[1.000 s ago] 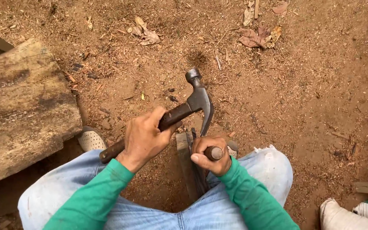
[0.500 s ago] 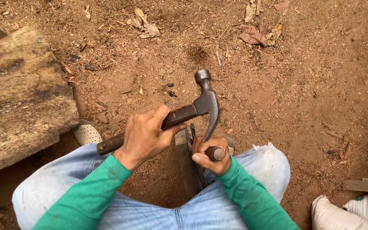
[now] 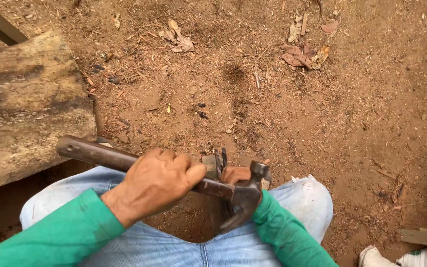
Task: The person sits on the ground holding a wooden hand plane and uses a hammer and a metal drift punch to tap the blade and wedge from the plane body, working on it across their lap. They repeatedly reposition the plane, drive the punch against the blade, and finally set the separated blade and plane body on the ground.
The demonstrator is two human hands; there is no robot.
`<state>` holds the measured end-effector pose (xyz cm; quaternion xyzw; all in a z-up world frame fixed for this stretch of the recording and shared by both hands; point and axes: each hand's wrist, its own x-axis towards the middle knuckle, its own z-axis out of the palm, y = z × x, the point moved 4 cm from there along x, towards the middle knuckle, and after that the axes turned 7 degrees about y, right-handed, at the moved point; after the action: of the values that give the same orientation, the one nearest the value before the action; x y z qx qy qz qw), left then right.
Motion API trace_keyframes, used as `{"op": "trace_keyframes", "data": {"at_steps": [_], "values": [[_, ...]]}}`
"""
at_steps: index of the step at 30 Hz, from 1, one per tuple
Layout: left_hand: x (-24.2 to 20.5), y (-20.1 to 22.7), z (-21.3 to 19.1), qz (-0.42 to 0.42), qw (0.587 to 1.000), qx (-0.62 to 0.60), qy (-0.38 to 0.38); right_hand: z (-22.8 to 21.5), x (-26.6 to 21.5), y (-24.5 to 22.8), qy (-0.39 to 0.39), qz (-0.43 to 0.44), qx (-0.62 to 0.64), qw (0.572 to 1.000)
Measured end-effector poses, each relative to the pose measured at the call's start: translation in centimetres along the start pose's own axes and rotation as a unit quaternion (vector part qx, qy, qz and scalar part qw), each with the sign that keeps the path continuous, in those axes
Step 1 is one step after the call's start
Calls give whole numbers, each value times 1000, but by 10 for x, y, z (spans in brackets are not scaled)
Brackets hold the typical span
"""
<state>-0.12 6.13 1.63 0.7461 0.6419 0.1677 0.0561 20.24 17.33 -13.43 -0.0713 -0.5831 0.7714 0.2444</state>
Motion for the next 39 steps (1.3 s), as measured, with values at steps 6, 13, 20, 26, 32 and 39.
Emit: {"op": "trace_keyframes", "data": {"at_steps": [6,13,20,26,32,39], "values": [[-13,8,10,34,997,-5,64,24,8,-32,-2,37,-120,992],[-17,19,-9,24,994,-53,91,28,3,-22,-74,-49,-76,993],[-21,7,1,17,997,23,71,9,8,8,-81,-73,-70,992],[-34,8,19,28,994,-20,102,25,10,-16,-15,-62,-166,984],[-33,16,0,43,991,-36,122,33,20,-24,-22,-81,-180,980],[-33,-10,28,13,997,18,78,-7,-12,68,-10,64,64,996]]}}
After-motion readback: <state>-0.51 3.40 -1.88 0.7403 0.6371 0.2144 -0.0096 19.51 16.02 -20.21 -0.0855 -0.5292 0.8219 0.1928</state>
